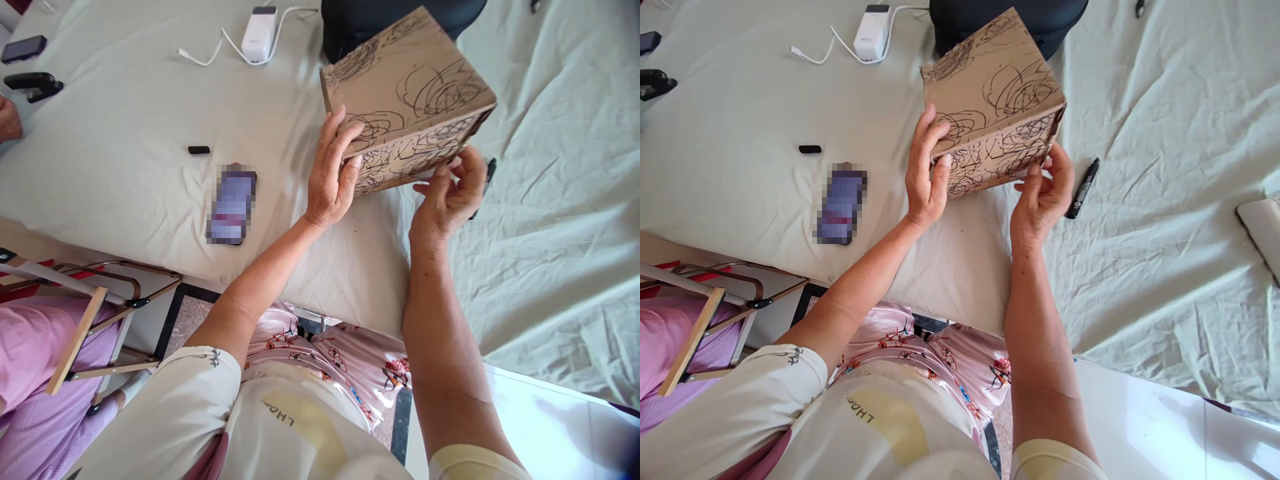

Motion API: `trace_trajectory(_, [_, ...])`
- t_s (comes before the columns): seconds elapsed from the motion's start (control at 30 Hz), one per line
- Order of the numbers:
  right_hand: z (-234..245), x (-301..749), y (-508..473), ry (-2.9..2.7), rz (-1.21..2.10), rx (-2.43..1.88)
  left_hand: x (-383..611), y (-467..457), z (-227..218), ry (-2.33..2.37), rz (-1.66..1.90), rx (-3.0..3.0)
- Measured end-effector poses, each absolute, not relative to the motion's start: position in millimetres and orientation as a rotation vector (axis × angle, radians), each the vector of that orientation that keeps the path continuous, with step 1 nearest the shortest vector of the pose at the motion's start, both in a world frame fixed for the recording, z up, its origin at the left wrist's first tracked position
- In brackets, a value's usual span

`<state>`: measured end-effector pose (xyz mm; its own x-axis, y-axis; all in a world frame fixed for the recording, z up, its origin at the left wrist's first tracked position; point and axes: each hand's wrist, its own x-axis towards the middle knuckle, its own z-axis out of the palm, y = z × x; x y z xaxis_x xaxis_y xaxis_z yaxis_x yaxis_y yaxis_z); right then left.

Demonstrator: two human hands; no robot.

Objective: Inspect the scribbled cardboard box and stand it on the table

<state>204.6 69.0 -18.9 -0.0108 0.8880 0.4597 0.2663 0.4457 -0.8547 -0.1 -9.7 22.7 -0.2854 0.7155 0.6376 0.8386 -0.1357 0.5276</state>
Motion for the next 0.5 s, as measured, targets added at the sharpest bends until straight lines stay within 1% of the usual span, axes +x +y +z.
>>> trace_trajectory(0.17, [-32,211,87,-1.461,0.747,-0.985,13,-12,22,-1.996,-1.485,-1.767])
trace_trajectory(0.3, [-30,213,86,-1.561,0.820,-1.012,20,-10,20,-2.022,-1.608,-1.798])
trace_trajectory(0.4, [-22,203,74,-1.618,0.866,-1.018,20,-7,14,-2.061,-1.769,-1.779])
trace_trajectory(0.5, [-19,183,59,-1.661,0.923,-0.958,17,-3,5,-1.956,-2.039,-1.746])
